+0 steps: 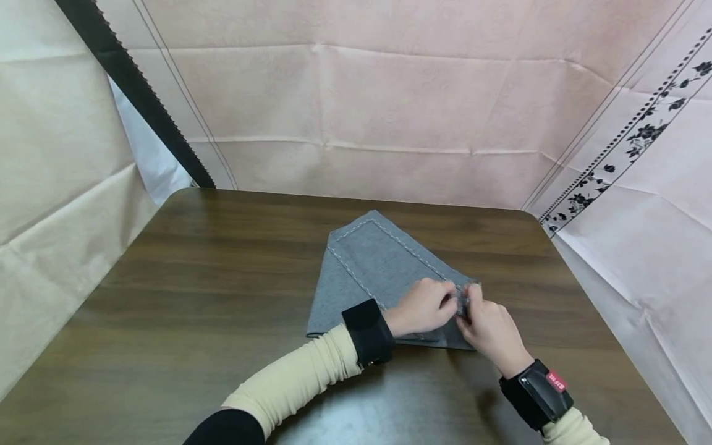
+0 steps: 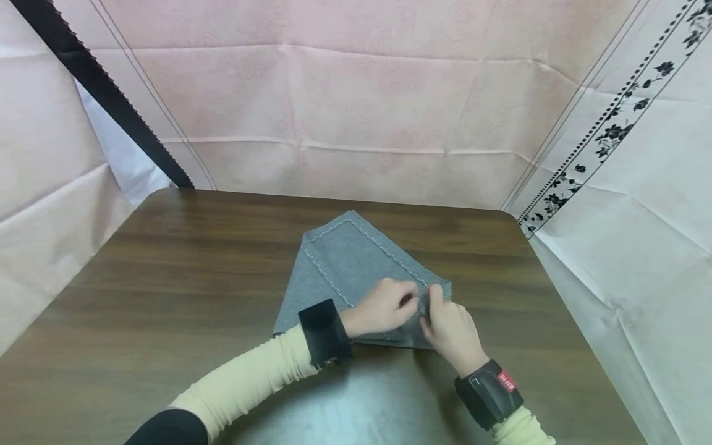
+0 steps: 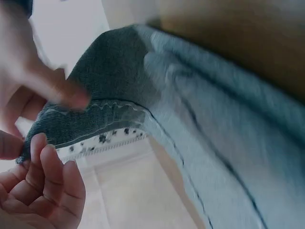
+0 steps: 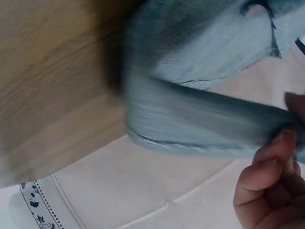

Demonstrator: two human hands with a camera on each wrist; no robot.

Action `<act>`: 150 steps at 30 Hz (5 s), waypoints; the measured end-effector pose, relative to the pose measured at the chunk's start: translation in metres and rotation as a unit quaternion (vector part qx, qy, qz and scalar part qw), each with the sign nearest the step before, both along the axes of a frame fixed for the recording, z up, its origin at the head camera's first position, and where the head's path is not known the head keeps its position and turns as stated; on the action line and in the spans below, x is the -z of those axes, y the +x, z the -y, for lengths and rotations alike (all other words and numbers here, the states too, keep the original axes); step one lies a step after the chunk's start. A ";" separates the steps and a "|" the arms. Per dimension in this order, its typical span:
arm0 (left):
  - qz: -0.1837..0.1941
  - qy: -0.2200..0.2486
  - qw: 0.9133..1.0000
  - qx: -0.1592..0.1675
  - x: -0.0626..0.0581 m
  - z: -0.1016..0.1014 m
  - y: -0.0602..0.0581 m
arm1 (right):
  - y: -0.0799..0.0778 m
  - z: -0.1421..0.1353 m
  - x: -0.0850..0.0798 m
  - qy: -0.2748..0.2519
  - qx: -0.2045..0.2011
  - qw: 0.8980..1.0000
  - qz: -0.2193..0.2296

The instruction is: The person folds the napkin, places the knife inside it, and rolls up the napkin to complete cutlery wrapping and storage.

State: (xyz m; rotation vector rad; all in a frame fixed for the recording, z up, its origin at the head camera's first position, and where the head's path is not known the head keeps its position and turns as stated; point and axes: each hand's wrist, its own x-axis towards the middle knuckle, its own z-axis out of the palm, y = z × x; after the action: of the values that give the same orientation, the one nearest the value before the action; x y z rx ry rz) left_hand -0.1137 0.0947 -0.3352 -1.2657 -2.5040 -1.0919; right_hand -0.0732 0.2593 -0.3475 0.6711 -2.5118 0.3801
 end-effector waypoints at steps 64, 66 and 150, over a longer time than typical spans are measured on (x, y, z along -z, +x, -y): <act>-0.123 -0.307 0.944 -0.011 0.021 0.181 0.036 | 0.000 0.032 0.036 0.178 -0.236 0.955 -0.016; -0.139 -0.326 0.935 -0.007 0.022 0.177 0.037 | -0.001 0.033 0.036 0.183 -0.237 0.954 -0.016; -0.093 -0.362 0.926 -0.046 0.028 0.165 0.001 | -0.030 0.056 0.033 0.210 -0.131 0.968 0.044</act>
State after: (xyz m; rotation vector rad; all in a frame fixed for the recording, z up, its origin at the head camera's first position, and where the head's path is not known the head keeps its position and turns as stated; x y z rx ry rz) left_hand -0.1124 -0.0700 -0.3633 -1.2799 -2.8633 0.0222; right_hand -0.1037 0.2037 -0.3801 1.1802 -2.6156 -0.0427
